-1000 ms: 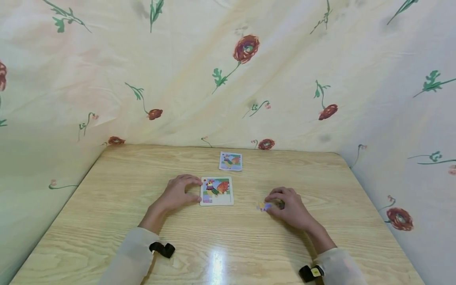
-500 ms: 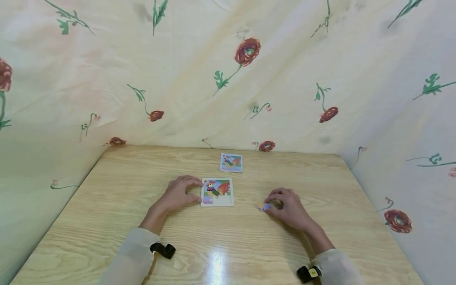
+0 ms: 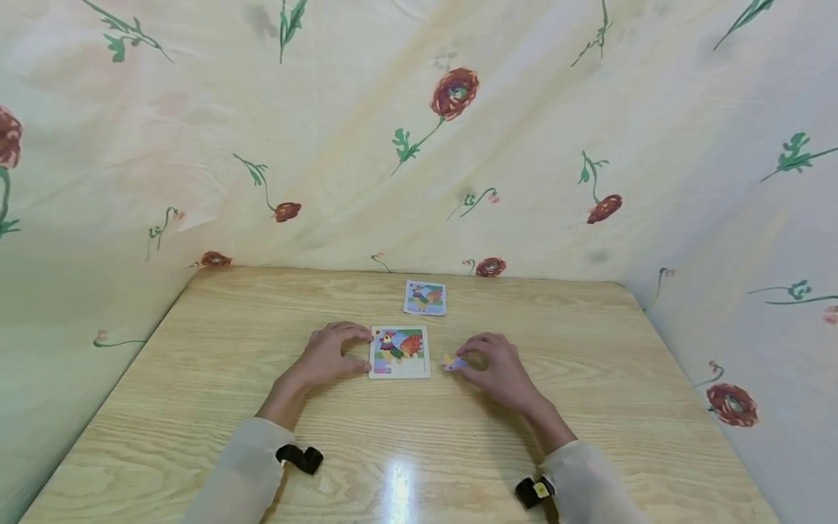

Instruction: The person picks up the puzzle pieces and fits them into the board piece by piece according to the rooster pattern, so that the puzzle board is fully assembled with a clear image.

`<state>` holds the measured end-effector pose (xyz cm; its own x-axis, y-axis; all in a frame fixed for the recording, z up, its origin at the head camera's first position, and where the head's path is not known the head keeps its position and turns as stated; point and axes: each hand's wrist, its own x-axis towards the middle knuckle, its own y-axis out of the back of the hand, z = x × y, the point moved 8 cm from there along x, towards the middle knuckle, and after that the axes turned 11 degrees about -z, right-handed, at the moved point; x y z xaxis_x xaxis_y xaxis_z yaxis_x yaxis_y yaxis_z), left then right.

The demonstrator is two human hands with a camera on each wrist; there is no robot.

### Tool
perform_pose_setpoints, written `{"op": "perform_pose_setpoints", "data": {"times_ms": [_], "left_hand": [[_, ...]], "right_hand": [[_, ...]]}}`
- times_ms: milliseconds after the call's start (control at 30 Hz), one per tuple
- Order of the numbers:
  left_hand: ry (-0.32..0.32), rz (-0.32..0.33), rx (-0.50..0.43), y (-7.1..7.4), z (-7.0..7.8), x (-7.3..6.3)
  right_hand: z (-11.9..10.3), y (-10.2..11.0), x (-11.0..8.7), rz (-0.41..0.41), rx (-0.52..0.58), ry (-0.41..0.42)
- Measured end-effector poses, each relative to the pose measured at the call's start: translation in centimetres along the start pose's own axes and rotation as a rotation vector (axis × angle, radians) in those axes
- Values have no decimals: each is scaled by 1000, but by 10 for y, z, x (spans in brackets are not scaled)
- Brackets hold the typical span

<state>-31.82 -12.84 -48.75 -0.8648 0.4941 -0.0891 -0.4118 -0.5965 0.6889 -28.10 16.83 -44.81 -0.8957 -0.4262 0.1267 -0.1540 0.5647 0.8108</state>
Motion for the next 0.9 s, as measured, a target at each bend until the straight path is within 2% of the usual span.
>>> {"op": "perform_pose_setpoints", "data": {"times_ms": [467, 900], "left_hand": [[-17, 0, 4, 1, 2, 1], [-18, -4, 26, 2, 2, 1]], "right_hand": [[-42, -41, 32, -91, 66, -11], [-50, -58, 45, -111, 19, -27]]}}
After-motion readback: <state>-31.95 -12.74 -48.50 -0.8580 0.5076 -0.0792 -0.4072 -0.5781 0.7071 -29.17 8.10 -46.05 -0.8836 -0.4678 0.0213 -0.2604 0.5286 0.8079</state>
